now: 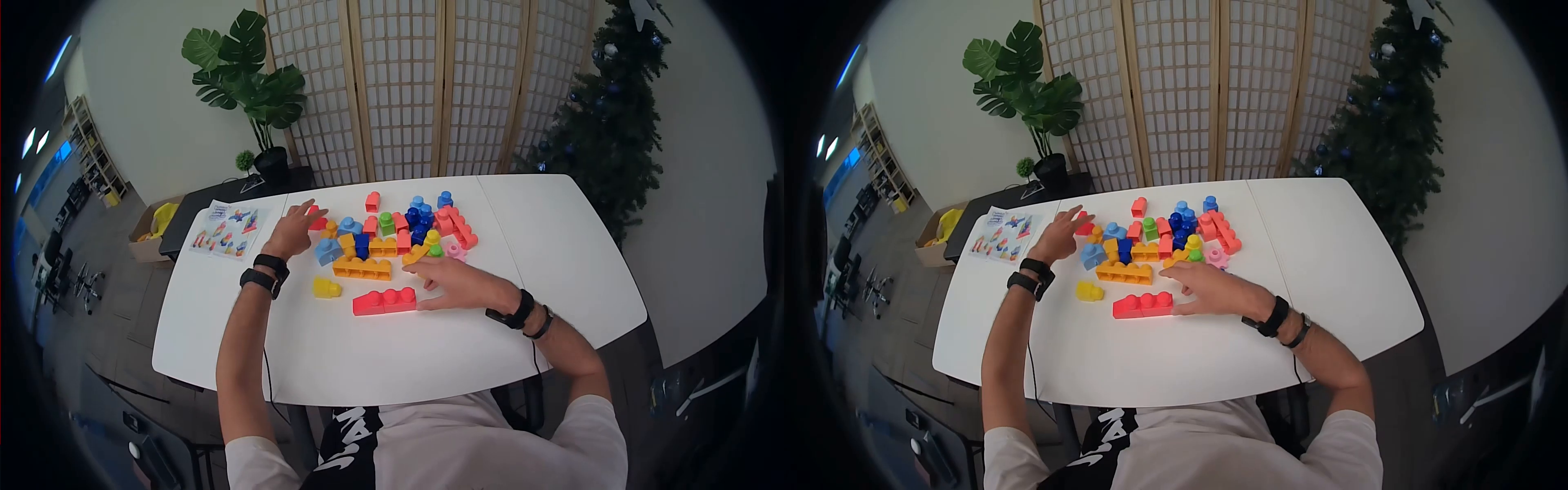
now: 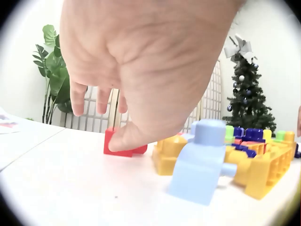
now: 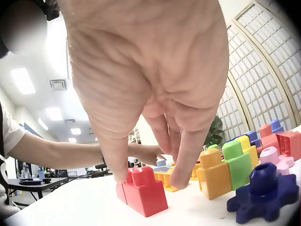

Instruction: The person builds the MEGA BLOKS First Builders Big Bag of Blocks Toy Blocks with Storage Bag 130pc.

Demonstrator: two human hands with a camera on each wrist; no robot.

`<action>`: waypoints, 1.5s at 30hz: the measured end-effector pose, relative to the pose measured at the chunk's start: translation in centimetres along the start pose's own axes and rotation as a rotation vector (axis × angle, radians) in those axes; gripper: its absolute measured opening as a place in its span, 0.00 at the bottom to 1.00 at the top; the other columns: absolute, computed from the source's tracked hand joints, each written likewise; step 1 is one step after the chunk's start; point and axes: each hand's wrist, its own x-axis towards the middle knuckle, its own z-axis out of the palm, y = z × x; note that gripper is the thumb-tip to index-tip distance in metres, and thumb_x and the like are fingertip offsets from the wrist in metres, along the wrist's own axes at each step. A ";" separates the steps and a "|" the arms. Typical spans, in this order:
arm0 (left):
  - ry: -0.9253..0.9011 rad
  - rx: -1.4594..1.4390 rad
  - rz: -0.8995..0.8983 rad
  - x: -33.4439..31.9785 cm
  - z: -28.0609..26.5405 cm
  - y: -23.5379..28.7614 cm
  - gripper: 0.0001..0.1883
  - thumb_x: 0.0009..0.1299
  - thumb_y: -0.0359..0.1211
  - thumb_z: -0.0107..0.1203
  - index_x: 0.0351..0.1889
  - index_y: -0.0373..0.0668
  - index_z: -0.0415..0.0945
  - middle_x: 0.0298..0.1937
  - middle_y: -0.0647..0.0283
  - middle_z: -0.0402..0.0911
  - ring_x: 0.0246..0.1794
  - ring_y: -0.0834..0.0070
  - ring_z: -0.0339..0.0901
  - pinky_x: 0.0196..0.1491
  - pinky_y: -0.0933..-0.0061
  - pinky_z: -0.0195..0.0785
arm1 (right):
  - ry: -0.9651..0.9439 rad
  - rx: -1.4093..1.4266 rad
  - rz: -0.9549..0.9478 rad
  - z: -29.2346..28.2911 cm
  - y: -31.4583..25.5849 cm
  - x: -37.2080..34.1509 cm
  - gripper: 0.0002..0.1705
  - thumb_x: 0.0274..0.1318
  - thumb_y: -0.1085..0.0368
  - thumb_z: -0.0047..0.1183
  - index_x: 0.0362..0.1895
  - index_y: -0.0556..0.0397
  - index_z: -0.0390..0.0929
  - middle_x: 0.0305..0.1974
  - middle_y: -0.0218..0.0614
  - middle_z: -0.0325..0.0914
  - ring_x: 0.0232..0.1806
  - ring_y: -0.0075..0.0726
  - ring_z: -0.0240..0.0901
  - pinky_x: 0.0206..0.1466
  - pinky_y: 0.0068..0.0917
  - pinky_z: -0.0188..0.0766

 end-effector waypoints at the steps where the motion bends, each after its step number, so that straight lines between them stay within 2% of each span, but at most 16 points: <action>1: 0.002 -0.001 0.005 0.3 0.7 -0.2 0.34 0.66 0.18 0.61 0.71 0.53 0.80 0.81 0.55 0.72 0.74 0.50 0.75 0.72 0.58 0.77 | -0.007 -0.033 -0.016 -0.2 0.0 -0.1 0.43 0.64 0.53 0.74 0.75 0.60 0.72 0.61 0.46 0.79 0.54 0.44 0.85 0.59 0.35 0.83; 3: -0.030 -0.065 -0.019 0.7 1.9 -1.1 0.30 0.67 0.20 0.64 0.67 0.52 0.81 0.80 0.56 0.73 0.74 0.51 0.76 0.70 0.57 0.78 | -0.013 -0.064 -0.032 -0.5 0.0 -0.2 0.41 0.65 0.53 0.73 0.74 0.60 0.73 0.61 0.45 0.79 0.54 0.44 0.85 0.59 0.35 0.84; 7: 0.002 -0.099 0.006 0.5 1.4 -3.1 0.18 0.69 0.25 0.66 0.58 0.45 0.83 0.66 0.51 0.85 0.62 0.49 0.84 0.65 0.54 0.81 | 0.003 -0.083 -0.050 -1.2 0.2 -0.4 0.36 0.67 0.53 0.72 0.70 0.59 0.77 0.60 0.44 0.80 0.54 0.43 0.85 0.59 0.34 0.84; 10: 0.047 -0.207 -0.062 -0.7 -1.5 -2.4 0.15 0.75 0.28 0.65 0.59 0.41 0.82 0.56 0.49 0.88 0.57 0.51 0.87 0.63 0.55 0.83 | 0.046 -0.105 -0.066 -2.0 0.1 -0.1 0.32 0.68 0.55 0.71 0.69 0.58 0.78 0.61 0.45 0.80 0.54 0.43 0.86 0.59 0.34 0.84; 11: 0.051 -0.200 -0.060 -0.8 -2.9 -1.8 0.15 0.75 0.28 0.65 0.59 0.41 0.82 0.56 0.49 0.88 0.57 0.51 0.87 0.63 0.55 0.83 | 0.055 -0.129 -0.061 -2.1 0.0 0.0 0.31 0.69 0.56 0.70 0.68 0.58 0.79 0.61 0.45 0.80 0.55 0.43 0.86 0.59 0.34 0.84; 13: 0.139 -0.682 -0.007 -1.4 -5.3 0.1 0.14 0.82 0.31 0.62 0.63 0.40 0.81 0.60 0.51 0.85 0.60 0.57 0.86 0.63 0.58 0.84 | 0.118 -0.067 -0.081 -2.4 -0.6 0.5 0.29 0.68 0.57 0.69 0.67 0.58 0.79 0.60 0.46 0.81 0.54 0.47 0.85 0.60 0.37 0.83; 14: 0.089 -0.724 0.072 -1.6 -6.8 1.1 0.16 0.86 0.33 0.58 0.68 0.40 0.79 0.67 0.54 0.80 0.65 0.64 0.83 0.68 0.60 0.81 | 0.173 -0.007 -0.098 -2.4 -1.1 0.8 0.28 0.68 0.57 0.69 0.65 0.59 0.80 0.58 0.47 0.81 0.54 0.52 0.85 0.60 0.40 0.82; 15: 0.096 -0.719 0.073 -2.1 -7.9 2.6 0.16 0.86 0.33 0.58 0.68 0.40 0.79 0.67 0.54 0.80 0.65 0.64 0.83 0.68 0.60 0.81 | 0.175 -0.011 -0.106 -2.3 -1.8 1.0 0.28 0.68 0.57 0.69 0.65 0.59 0.80 0.58 0.47 0.81 0.54 0.52 0.85 0.60 0.40 0.82; 17: -0.033 -1.036 0.217 -2.9 -10.2 6.5 0.17 0.86 0.32 0.57 0.70 0.41 0.78 0.69 0.56 0.76 0.67 0.66 0.81 0.69 0.63 0.79 | 0.444 -0.068 -0.232 -2.1 -3.5 1.4 0.28 0.69 0.58 0.68 0.67 0.59 0.79 0.60 0.49 0.81 0.57 0.55 0.84 0.64 0.41 0.80; 20: -0.149 -0.999 0.348 -5.0 -12.8 11.4 0.19 0.86 0.33 0.58 0.72 0.41 0.76 0.64 0.58 0.78 0.66 0.68 0.81 0.68 0.63 0.78 | 0.518 0.031 -0.266 -1.8 -6.3 1.5 0.30 0.69 0.56 0.68 0.68 0.60 0.79 0.58 0.50 0.83 0.62 0.56 0.82 0.67 0.42 0.78; 23: -0.167 -0.969 0.468 -5.9 -13.1 13.8 0.20 0.86 0.28 0.56 0.74 0.38 0.73 0.68 0.57 0.76 0.71 0.67 0.78 0.73 0.65 0.75 | 0.462 0.046 -0.215 -1.6 -6.0 1.6 0.31 0.69 0.53 0.69 0.66 0.60 0.80 0.57 0.50 0.84 0.63 0.53 0.80 0.66 0.45 0.77; 28: -0.052 -0.985 0.331 -8.7 -11.6 15.1 0.29 0.76 0.34 0.72 0.72 0.37 0.75 0.67 0.57 0.80 0.70 0.65 0.80 0.74 0.60 0.76 | 0.444 -0.112 -0.197 -0.8 -4.2 -1.0 0.28 0.68 0.51 0.70 0.60 0.60 0.82 0.55 0.48 0.85 0.58 0.52 0.82 0.60 0.46 0.78; 30: -0.069 -0.759 0.311 -9.5 -10.0 14.3 0.40 0.68 0.44 0.80 0.72 0.36 0.75 0.67 0.51 0.82 0.67 0.61 0.82 0.70 0.61 0.78 | 0.433 -0.156 -0.105 -0.7 -3.4 -2.4 0.27 0.64 0.53 0.72 0.56 0.60 0.84 0.52 0.48 0.87 0.54 0.53 0.84 0.58 0.45 0.78; 35: -0.117 -0.650 0.240 -10.2 -5.4 13.6 0.36 0.65 0.40 0.82 0.69 0.37 0.80 0.60 0.52 0.88 0.59 0.64 0.87 0.64 0.64 0.81 | 0.354 -0.126 -0.007 0.7 1.0 -4.2 0.25 0.60 0.56 0.73 0.55 0.59 0.84 0.49 0.48 0.88 0.53 0.55 0.85 0.59 0.46 0.79; 39: -0.114 -0.701 0.241 -9.5 -2.5 14.0 0.28 0.65 0.38 0.81 0.60 0.35 0.86 0.52 0.54 0.91 0.50 0.64 0.89 0.57 0.66 0.83 | 0.239 -0.114 0.108 1.4 1.0 -3.4 0.24 0.58 0.58 0.72 0.54 0.59 0.84 0.50 0.49 0.88 0.55 0.57 0.84 0.61 0.48 0.78; 45: -0.046 -0.648 0.256 -9.7 -1.8 15.0 0.22 0.64 0.37 0.81 0.51 0.34 0.90 0.43 0.53 0.92 0.40 0.63 0.89 0.49 0.67 0.83 | 0.214 -0.199 0.051 4.1 3.6 -2.0 0.25 0.57 0.57 0.74 0.53 0.59 0.85 0.50 0.49 0.86 0.58 0.57 0.81 0.62 0.48 0.76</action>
